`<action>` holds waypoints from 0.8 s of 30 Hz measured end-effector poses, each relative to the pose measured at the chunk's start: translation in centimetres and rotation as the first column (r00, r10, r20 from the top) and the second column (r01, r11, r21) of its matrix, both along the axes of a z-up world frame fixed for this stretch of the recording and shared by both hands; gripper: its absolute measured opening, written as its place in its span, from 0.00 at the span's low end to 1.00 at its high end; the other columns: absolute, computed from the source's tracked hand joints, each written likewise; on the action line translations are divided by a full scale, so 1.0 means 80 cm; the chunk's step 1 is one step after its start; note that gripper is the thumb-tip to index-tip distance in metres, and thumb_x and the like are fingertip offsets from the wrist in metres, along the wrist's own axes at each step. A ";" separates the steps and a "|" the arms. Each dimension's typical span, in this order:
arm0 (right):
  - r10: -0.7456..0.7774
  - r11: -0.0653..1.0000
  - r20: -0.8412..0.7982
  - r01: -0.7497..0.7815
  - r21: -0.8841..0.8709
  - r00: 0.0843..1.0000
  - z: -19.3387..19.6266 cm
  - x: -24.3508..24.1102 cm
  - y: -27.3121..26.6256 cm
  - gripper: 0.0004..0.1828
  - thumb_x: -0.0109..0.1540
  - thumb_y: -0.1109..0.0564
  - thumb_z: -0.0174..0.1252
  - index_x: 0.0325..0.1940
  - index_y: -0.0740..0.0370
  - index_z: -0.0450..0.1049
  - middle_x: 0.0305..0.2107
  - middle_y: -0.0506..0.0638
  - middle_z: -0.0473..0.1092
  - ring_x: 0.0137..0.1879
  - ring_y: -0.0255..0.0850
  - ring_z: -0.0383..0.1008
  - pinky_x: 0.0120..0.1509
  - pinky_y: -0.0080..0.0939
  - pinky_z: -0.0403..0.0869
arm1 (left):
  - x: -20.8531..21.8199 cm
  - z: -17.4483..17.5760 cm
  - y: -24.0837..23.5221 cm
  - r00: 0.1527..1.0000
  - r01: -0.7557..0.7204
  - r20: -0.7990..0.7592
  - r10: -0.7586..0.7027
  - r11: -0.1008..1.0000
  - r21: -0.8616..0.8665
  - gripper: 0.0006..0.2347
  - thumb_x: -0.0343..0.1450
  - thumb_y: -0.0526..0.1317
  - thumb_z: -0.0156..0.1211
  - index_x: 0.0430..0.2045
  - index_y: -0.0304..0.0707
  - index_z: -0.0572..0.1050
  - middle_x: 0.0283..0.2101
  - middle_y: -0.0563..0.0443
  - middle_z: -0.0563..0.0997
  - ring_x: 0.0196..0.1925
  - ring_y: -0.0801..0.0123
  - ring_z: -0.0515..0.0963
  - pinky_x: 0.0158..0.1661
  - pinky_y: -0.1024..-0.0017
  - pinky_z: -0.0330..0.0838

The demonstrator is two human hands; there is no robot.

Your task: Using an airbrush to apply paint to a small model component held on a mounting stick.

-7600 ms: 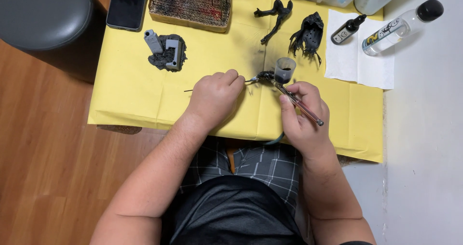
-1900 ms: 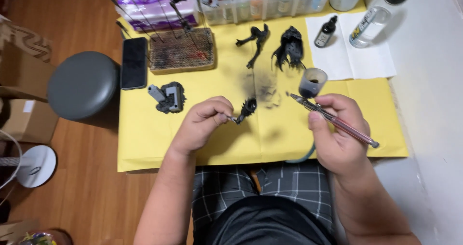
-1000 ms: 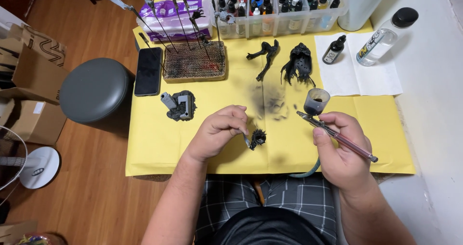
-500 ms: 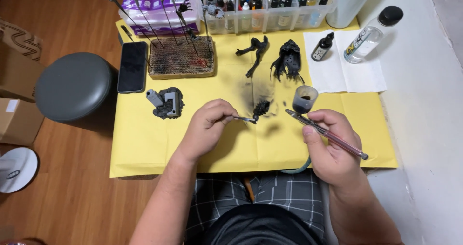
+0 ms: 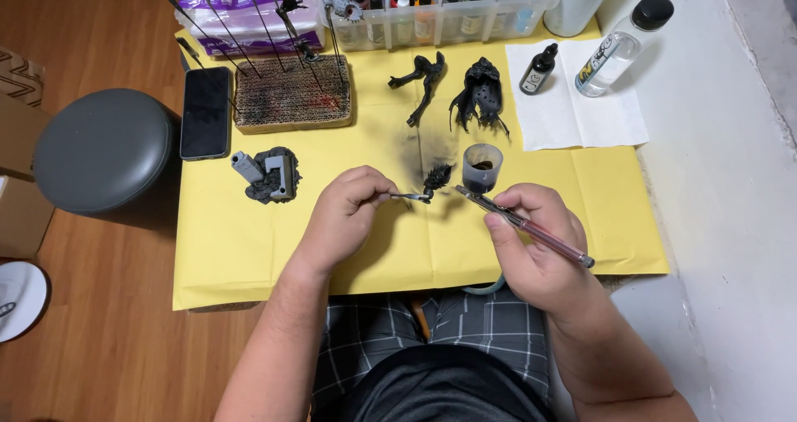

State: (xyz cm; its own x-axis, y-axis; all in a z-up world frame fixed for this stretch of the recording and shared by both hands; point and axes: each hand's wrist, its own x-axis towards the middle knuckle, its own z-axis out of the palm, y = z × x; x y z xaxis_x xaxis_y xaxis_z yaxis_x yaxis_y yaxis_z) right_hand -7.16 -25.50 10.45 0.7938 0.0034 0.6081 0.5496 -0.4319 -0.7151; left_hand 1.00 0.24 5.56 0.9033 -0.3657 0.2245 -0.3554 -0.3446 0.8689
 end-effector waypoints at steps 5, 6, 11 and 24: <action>0.006 1.000 0.003 -0.006 0.001 1.000 -0.006 0.002 -0.002 0.07 0.64 0.69 0.58 0.46 0.69 0.72 0.13 0.49 0.67 0.17 0.38 0.64 0.28 0.33 0.68 | 0.000 0.001 0.000 1.000 0.000 0.002 0.000 1.000 0.007 0.07 0.73 0.29 0.57 0.32 0.40 0.82 0.34 0.49 0.82 0.42 0.56 0.82 0.50 0.59 0.76; 0.013 1.000 0.000 -0.013 -0.007 1.000 -0.007 0.002 -0.003 0.06 0.64 0.69 0.58 0.46 0.69 0.72 0.13 0.49 0.66 0.17 0.38 0.64 0.27 0.33 0.68 | -0.001 0.001 0.000 1.000 -0.002 0.003 0.002 1.000 0.009 0.07 0.73 0.29 0.57 0.32 0.40 0.82 0.34 0.48 0.82 0.42 0.56 0.82 0.50 0.59 0.76; 0.002 1.000 0.002 -0.001 -0.017 1.000 0.001 -0.001 -0.003 0.07 0.64 0.69 0.57 0.47 0.70 0.72 0.13 0.50 0.66 0.17 0.38 0.63 0.28 0.34 0.68 | 0.001 -0.003 -0.001 0.999 -0.013 -0.030 0.012 0.999 -0.035 0.07 0.73 0.29 0.57 0.33 0.40 0.82 0.34 0.48 0.82 0.41 0.58 0.82 0.50 0.59 0.75; 0.077 0.997 -0.021 -0.077 0.003 0.997 -0.012 0.001 0.007 0.06 0.64 0.69 0.56 0.45 0.70 0.72 0.10 0.49 0.64 0.15 0.40 0.62 0.25 0.35 0.67 | 0.000 -0.004 -0.004 0.999 -0.010 -0.044 0.006 0.996 -0.084 0.07 0.73 0.28 0.56 0.33 0.38 0.82 0.33 0.47 0.82 0.40 0.59 0.82 0.49 0.60 0.75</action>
State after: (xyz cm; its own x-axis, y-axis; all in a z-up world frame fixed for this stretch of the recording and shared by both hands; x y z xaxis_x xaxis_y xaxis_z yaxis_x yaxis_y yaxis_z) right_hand -7.08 -24.90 9.48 0.8039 0.0643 0.5913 0.5661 -0.3874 -0.7276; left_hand 1.00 -0.06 5.26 0.9159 -0.3396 0.2141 -0.3136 -0.2723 0.9097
